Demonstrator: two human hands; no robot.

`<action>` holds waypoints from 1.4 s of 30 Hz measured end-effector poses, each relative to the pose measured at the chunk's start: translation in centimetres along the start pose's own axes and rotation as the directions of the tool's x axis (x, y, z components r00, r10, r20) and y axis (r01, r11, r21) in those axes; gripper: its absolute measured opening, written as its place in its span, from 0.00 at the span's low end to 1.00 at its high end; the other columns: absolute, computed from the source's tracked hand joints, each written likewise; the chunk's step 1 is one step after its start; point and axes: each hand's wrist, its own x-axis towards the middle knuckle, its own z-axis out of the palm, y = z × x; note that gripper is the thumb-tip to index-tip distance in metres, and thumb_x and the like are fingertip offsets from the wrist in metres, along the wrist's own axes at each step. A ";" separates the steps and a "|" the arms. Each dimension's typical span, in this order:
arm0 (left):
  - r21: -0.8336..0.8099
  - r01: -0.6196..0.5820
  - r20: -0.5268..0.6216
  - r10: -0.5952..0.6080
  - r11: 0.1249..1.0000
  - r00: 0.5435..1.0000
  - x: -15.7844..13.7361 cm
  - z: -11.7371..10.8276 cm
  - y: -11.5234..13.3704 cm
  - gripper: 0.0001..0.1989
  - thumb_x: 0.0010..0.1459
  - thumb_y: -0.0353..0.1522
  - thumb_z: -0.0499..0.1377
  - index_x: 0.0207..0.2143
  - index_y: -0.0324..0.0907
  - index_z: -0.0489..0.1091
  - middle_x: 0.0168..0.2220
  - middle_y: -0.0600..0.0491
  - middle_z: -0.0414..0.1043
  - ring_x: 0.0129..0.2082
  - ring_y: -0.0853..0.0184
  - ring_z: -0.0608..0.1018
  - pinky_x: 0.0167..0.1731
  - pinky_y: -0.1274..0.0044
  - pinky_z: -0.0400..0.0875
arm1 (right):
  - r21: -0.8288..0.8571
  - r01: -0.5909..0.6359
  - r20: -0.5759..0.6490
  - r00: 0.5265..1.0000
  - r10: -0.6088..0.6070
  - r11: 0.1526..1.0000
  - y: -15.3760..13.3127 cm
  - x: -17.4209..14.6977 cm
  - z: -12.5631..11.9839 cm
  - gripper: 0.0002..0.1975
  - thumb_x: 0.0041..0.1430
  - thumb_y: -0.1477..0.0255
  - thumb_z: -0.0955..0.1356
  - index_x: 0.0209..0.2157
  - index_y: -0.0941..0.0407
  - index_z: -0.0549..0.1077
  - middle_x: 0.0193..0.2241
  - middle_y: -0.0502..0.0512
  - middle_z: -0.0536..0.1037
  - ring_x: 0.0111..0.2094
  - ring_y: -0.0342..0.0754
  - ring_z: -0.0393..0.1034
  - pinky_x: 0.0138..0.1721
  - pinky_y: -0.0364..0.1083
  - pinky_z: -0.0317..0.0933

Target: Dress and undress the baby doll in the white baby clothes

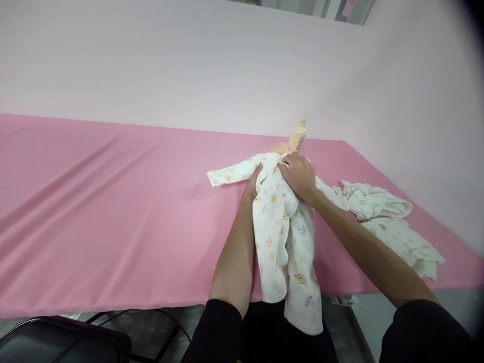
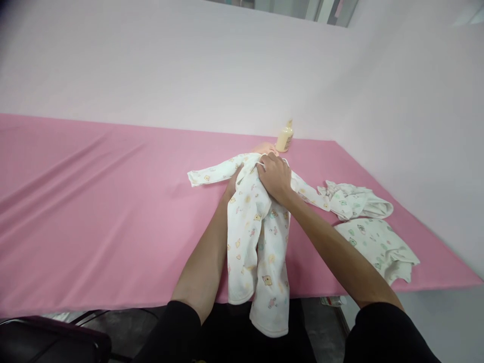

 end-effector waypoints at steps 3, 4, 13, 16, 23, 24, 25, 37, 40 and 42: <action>-0.036 -0.005 0.000 0.005 0.999 1.000 -0.2 0.1 0.0 0.24 0.65 0.43 0.57 0.54 0.36 0.74 0.44 0.41 0.81 0.55 0.50 0.77 0.59 0.60 0.69 | 0.010 0.009 -0.006 1.000 -0.009 1.000 0.0 -0.1 0.1 0.12 0.66 0.68 0.61 0.36 0.54 0.74 0.41 0.61 0.78 0.40 0.58 0.68 0.41 0.53 0.58; -0.044 -0.007 -0.003 0.007 0.999 1.000 -0.3 0.2 0.1 0.24 0.64 0.43 0.58 0.54 0.36 0.74 0.44 0.41 0.81 0.55 0.50 0.77 0.59 0.60 0.69 | 0.012 0.012 -0.011 1.000 -0.012 1.000 0.1 -0.1 0.2 0.12 0.66 0.68 0.61 0.36 0.53 0.74 0.41 0.61 0.78 0.40 0.58 0.68 0.41 0.53 0.58; -0.018 -0.040 -0.013 0.040 0.999 0.999 -1.5 1.2 0.5 0.22 0.68 0.43 0.55 0.51 0.35 0.74 0.41 0.44 0.81 0.54 0.54 0.77 0.62 0.65 0.64 | 0.015 0.207 0.106 0.973 -0.207 0.978 0.1 -0.2 -0.3 0.11 0.65 0.72 0.60 0.40 0.54 0.74 0.40 0.61 0.75 0.43 0.58 0.67 0.46 0.54 0.57; -0.019 -0.076 -0.009 0.076 0.997 0.997 -1.2 0.7 0.4 0.20 0.67 0.43 0.56 0.50 0.37 0.74 0.41 0.46 0.81 0.54 0.54 0.78 0.61 0.66 0.66 | 0.040 0.304 0.174 0.936 -0.307 0.952 -0.4 -0.3 -0.8 0.12 0.63 0.74 0.60 0.41 0.56 0.74 0.39 0.61 0.73 0.42 0.57 0.66 0.45 0.54 0.57; 0.017 -0.180 -0.037 0.180 0.984 0.983 -0.5 0.0 0.2 0.18 0.67 0.42 0.57 0.46 0.36 0.75 0.41 0.46 0.81 0.54 0.56 0.77 0.60 0.69 0.66 | 0.055 0.535 0.372 0.773 -0.514 0.843 -1.5 -0.1 -1.9 0.12 0.62 0.76 0.61 0.40 0.56 0.75 0.37 0.60 0.73 0.38 0.54 0.63 0.40 0.52 0.55; 0.023 -0.208 -0.042 0.209 0.978 0.977 -0.5 0.1 0.2 0.17 0.67 0.41 0.57 0.46 0.36 0.75 0.41 0.47 0.81 0.55 0.57 0.76 0.61 0.70 0.65 | 0.065 0.542 0.387 0.760 -0.521 0.838 -1.5 0.0 -2.0 0.12 0.62 0.75 0.62 0.40 0.56 0.76 0.36 0.59 0.73 0.38 0.54 0.64 0.41 0.52 0.55; 0.027 -0.230 -0.047 0.231 0.973 0.972 -0.6 0.2 0.3 0.16 0.68 0.40 0.56 0.46 0.36 0.75 0.40 0.47 0.81 0.55 0.58 0.76 0.61 0.71 0.64 | 0.077 0.539 0.398 0.755 -0.521 0.839 -1.5 0.2 -2.2 0.11 0.62 0.74 0.62 0.40 0.56 0.76 0.36 0.59 0.73 0.38 0.53 0.64 0.41 0.51 0.55; 0.141 -0.232 -0.005 0.235 0.963 0.972 -0.8 0.5 0.4 0.16 0.68 0.42 0.54 0.43 0.38 0.74 0.36 0.48 0.78 0.49 0.60 0.77 0.58 0.70 0.66 | 0.082 0.256 0.698 0.675 -0.239 0.963 -3.2 2.5 -4.3 0.14 0.60 0.58 0.68 0.30 0.54 0.65 0.29 0.51 0.71 0.32 0.48 0.63 0.34 0.47 0.50; 0.150 -0.244 -0.008 0.248 0.958 0.969 -1.1 0.7 0.2 0.16 0.64 0.42 0.60 0.45 0.39 0.73 0.38 0.49 0.77 0.49 0.60 0.77 0.57 0.70 0.67 | 0.088 0.197 0.830 0.527 -0.181 0.976 -3.7 3.6 -5.2 0.16 0.58 0.60 0.69 0.26 0.53 0.60 0.25 0.48 0.63 0.26 0.44 0.55 0.29 0.46 0.44; 0.139 -0.240 -0.050 0.249 0.961 0.967 -1.3 1.0 0.2 0.16 0.62 0.42 0.62 0.46 0.39 0.73 0.39 0.49 0.78 0.49 0.60 0.78 0.55 0.70 0.68 | 0.099 0.180 0.886 0.432 -0.169 0.979 -3.7 4.2 -5.6 0.18 0.57 0.63 0.69 0.25 0.53 0.55 0.23 0.47 0.56 0.24 0.42 0.47 0.27 0.46 0.41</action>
